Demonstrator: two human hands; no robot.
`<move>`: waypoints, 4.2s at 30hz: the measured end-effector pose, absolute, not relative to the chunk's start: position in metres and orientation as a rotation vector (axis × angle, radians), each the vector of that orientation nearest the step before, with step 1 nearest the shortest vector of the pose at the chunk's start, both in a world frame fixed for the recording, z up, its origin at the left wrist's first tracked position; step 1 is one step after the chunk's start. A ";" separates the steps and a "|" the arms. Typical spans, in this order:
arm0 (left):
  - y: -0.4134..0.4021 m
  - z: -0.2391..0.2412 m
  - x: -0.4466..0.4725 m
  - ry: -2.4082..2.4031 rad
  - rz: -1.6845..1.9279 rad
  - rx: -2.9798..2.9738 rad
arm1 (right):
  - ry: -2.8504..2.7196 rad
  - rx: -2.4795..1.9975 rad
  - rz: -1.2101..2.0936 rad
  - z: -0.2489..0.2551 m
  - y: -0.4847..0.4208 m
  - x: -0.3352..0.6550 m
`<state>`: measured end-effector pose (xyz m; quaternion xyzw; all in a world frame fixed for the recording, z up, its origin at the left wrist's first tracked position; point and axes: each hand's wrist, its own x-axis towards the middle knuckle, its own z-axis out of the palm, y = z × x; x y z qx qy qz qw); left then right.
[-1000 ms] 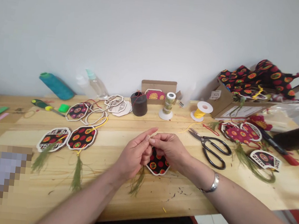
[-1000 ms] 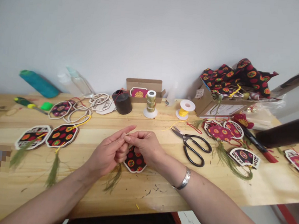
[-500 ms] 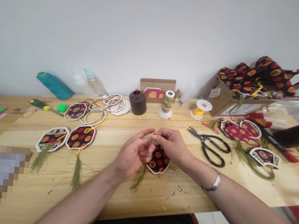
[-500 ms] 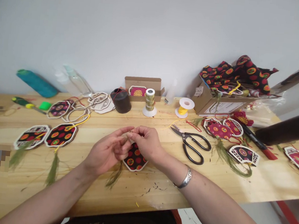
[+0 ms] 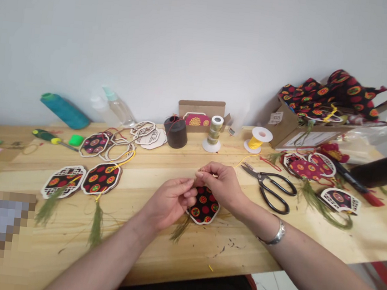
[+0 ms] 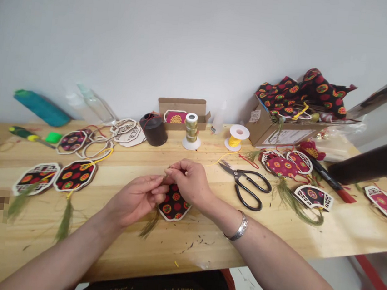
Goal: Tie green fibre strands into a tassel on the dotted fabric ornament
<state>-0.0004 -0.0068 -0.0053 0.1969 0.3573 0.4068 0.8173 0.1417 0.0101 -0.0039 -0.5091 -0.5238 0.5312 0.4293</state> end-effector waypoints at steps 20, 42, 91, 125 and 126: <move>-0.007 -0.008 0.000 0.871 0.816 0.609 | -1.173 -1.246 1.519 -0.005 0.010 0.140; -0.002 -0.007 -0.002 1.005 0.979 0.584 | -2.688 -1.075 0.435 0.001 0.036 0.189; -0.003 -0.007 0.001 0.954 1.092 0.606 | -2.572 -1.140 0.000 -0.014 0.001 0.152; -0.002 0.008 -0.009 0.702 1.292 0.484 | -2.152 -1.261 -0.484 0.068 0.117 0.176; -0.002 0.008 -0.010 0.700 1.294 0.471 | -2.099 -1.282 -0.472 0.073 0.119 0.180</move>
